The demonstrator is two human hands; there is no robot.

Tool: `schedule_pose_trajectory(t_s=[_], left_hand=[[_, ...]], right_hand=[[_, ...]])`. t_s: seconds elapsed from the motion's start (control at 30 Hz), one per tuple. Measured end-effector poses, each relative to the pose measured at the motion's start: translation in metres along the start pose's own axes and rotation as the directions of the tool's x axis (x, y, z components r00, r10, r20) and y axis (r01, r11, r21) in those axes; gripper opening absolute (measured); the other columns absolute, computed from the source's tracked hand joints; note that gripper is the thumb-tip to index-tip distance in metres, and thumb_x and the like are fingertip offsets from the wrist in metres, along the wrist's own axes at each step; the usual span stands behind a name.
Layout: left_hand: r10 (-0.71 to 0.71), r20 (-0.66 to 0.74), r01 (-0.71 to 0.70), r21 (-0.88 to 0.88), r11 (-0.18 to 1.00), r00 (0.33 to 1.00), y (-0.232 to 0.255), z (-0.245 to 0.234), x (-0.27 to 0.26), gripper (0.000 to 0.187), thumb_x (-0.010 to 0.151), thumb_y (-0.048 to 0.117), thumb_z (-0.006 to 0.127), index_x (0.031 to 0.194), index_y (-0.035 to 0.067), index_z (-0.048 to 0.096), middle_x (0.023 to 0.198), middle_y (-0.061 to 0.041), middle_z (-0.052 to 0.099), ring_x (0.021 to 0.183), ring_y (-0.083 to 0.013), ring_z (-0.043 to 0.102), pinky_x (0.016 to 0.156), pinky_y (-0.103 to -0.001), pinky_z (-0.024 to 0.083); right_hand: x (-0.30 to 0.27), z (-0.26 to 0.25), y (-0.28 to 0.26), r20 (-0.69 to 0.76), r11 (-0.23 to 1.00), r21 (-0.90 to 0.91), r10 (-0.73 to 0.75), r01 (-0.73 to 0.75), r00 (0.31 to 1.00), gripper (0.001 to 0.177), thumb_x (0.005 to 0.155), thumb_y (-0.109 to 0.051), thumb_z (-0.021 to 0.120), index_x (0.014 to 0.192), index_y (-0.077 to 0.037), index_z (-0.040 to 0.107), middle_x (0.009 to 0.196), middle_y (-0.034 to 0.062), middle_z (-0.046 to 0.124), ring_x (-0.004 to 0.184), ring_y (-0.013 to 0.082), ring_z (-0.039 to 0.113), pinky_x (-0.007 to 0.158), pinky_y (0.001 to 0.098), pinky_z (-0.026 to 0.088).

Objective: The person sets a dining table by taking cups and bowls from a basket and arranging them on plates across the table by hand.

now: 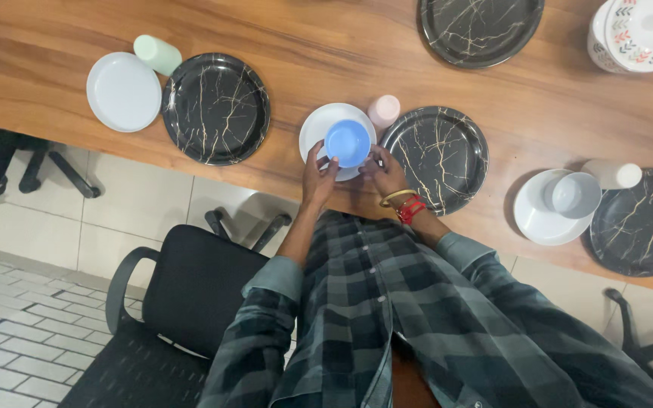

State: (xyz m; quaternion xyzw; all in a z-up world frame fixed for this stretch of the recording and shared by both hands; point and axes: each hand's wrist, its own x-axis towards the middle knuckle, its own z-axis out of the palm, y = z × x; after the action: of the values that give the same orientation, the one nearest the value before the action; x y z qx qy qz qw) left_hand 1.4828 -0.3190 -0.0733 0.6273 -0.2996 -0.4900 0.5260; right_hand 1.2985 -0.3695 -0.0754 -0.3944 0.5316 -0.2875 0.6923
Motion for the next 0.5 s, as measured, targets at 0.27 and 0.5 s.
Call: schedule_pose_trajectory(t_s=[0.27,0.5], left_hand=[[-0.23,0.03,0.227,0.076,0.971,0.973,-0.024,-0.002,0.039,0.063,0.097,0.011,0.065,0.154,0.011,0.039,0.125,-0.021,0.068,0.1,-0.0233,0.073,0.081,-0.032,0.061],[-0.188,0.029,0.175,0.252,0.952,0.982,-0.034,-0.008,0.052,0.058,0.093,0.022,0.075,0.144,0.004,0.052,0.115,-0.02,0.078,0.103,-0.0208,0.075,0.089,-0.031,0.058]], right_hand=[[0.007,0.005,-0.003,-0.061,0.985,-0.166,-0.066,0.055,0.996,0.052,0.095,-0.01,0.064,0.145,-0.006,0.051,0.114,0.0113,0.07,0.1,0.0177,0.07,0.082,0.03,0.058],[0.009,0.006,-0.002,-0.113,0.969,-0.248,-0.029,0.0,0.993,0.058,0.094,-0.022,0.065,0.147,-0.007,0.047,0.122,0.0132,0.07,0.105,0.0187,0.069,0.087,0.0335,0.056]])
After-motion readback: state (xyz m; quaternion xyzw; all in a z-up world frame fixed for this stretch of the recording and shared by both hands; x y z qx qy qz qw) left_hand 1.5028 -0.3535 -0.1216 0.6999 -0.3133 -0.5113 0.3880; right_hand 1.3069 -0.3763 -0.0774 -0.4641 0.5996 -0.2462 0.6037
